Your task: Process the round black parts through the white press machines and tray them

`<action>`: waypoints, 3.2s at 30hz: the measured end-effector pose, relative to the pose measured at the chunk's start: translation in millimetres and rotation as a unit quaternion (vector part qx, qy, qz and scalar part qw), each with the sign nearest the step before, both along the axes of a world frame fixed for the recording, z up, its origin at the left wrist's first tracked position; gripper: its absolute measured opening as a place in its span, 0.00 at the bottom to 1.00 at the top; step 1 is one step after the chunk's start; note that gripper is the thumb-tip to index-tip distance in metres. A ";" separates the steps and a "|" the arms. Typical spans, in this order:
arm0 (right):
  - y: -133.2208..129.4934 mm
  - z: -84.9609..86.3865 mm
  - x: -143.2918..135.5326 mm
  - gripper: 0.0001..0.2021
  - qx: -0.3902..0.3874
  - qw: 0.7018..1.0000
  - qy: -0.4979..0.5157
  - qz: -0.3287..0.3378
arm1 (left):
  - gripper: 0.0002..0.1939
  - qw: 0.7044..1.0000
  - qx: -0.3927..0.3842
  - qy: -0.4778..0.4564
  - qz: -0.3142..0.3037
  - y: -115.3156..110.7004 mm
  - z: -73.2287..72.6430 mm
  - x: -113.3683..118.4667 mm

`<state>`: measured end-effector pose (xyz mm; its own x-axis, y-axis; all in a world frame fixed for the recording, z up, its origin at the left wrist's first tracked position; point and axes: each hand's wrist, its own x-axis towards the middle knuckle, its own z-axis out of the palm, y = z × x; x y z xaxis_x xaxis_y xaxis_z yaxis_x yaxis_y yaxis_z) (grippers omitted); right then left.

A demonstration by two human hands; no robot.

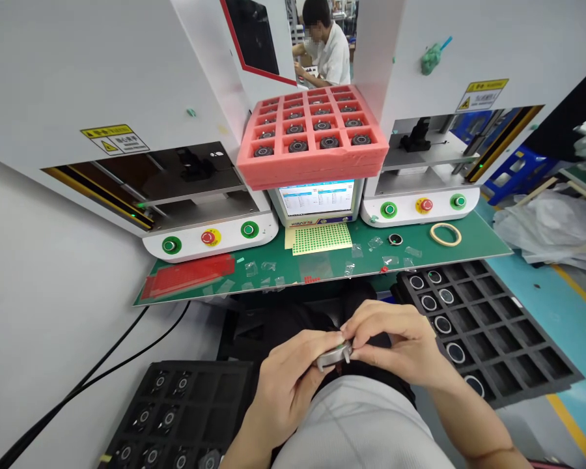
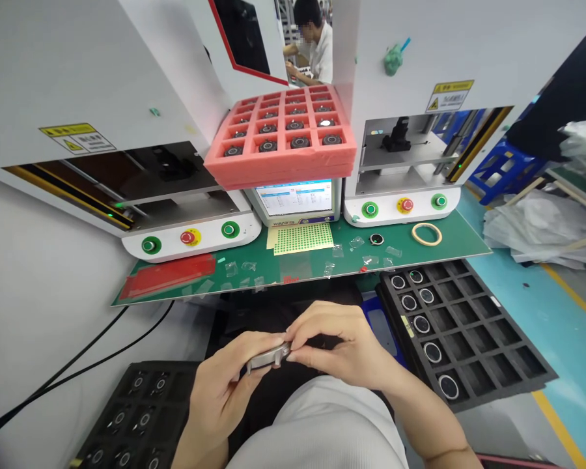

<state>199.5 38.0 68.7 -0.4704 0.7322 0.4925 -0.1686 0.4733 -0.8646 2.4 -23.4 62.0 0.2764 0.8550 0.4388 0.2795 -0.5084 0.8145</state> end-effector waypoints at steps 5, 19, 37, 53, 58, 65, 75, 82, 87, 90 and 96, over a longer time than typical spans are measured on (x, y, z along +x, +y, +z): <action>7.3 3.8 5.0 0.04 0.001 0.998 -0.033 0.055 | 0.17 1.000 -0.024 -0.012 -0.012 -0.6 -0.7 0.3; 2.6 -11.1 -1.1 0.08 0.001 0.999 0.037 0.023 | 0.17 0.999 -0.025 -0.024 -0.015 3.9 0.3 -0.1; -0.3 -7.7 -7.3 0.04 0.146 0.989 0.018 -0.034 | 0.15 0.997 0.072 -0.020 0.031 1.5 -11.9 -1.5; -1.6 -13.5 -19.2 0.17 0.246 0.956 0.090 -0.135 | 0.16 0.988 0.141 -0.038 0.048 5.4 -18.4 3.5; -2.8 -14.8 -15.2 0.09 0.298 0.939 0.029 -0.168 | 0.16 0.984 0.163 -0.032 0.066 6.9 -21.3 6.4; -10.8 -20.4 -19.9 0.07 0.335 0.903 -0.028 -0.268 | 0.19 0.971 0.204 -0.024 0.123 6.7 -24.3 15.1; -9.5 -25.4 -34.2 0.06 0.307 0.905 0.003 -0.294 | 0.19 0.958 0.191 -0.015 0.212 0.9 -29.2 26.5; -17.1 -28.0 -38.6 0.06 0.152 0.973 0.046 -0.165 | 0.12 0.872 0.115 -0.115 0.462 18.3 -14.7 17.3; -23.0 -19.4 -46.9 0.03 -0.075 0.997 0.026 0.012 | 0.10 0.901 0.058 -0.074 0.424 33.2 -13.1 18.1; -24.2 -16.3 -52.7 0.03 -0.121 0.991 0.001 0.057 | 0.11 0.909 0.041 -0.054 0.412 35.8 -15.2 20.9; -23.5 -19.8 -57.7 0.03 -0.201 0.978 0.011 0.049 | 0.13 0.912 0.050 -0.035 0.406 37.9 -16.9 20.4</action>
<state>141.7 14.5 48.9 -0.5396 0.8214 0.1846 -0.2173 0.0760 -0.9731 22.8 14.5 45.1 -0.4628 0.7200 0.5172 0.5453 -0.2288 0.8064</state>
